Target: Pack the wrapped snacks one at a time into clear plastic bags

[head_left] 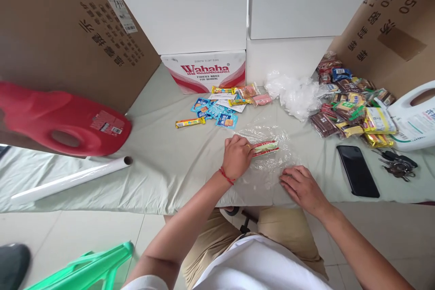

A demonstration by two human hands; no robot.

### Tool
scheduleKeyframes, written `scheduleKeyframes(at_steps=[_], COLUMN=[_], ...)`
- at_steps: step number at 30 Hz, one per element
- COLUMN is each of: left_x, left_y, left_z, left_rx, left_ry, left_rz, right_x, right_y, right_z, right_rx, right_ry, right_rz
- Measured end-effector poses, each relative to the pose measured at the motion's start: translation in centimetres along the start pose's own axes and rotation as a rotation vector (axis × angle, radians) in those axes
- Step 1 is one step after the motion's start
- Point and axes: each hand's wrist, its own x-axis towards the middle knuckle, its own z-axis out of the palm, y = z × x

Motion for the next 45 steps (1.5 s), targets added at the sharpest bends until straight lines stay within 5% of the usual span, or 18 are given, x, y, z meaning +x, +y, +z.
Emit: scheduleKeyframes(at_steps=[8, 15, 22, 30, 38, 42, 45], left_x=[-1.5, -4.3, -5.9, -6.9, -4.7, -3.8, -3.6], left_y=[-2.6, -6.6, -8.7, -7.8, -6.5, -6.1, -5.9], left_z=[1.9, 1.7, 0.6, -0.6, 0.6, 1.1, 1.3], left_rx=[-0.090, -0.172, -0.137, -0.145, -0.196, -0.137, -0.108], left_ry=[0.055, 0.019, -0.074, -0.041, 0.105, 0.147, 0.158], left_rz=[-0.020, -0.022, 0.037, 0.003, -0.325, -0.425, -0.468], right_x=[1.1, 7.3, 14.6, 20.5, 21.3, 19.8, 17.8], right_y=[0.6, 0.8, 2.7, 4.8, 8.7, 9.1, 8.3], right_z=[-0.6, -3.4, -2.8, -2.8, -2.3, -4.6, -7.0], right_rx=[0.099, 0.217, 0.109, 0.159, 0.469, 0.451, 0.418], right_ry=[0.090, 0.101, -0.172, -0.581, -0.657, -0.524, -0.518], right_rz=[-0.011, 0.009, 0.227, 0.361, 0.433, 0.454, 0.314])
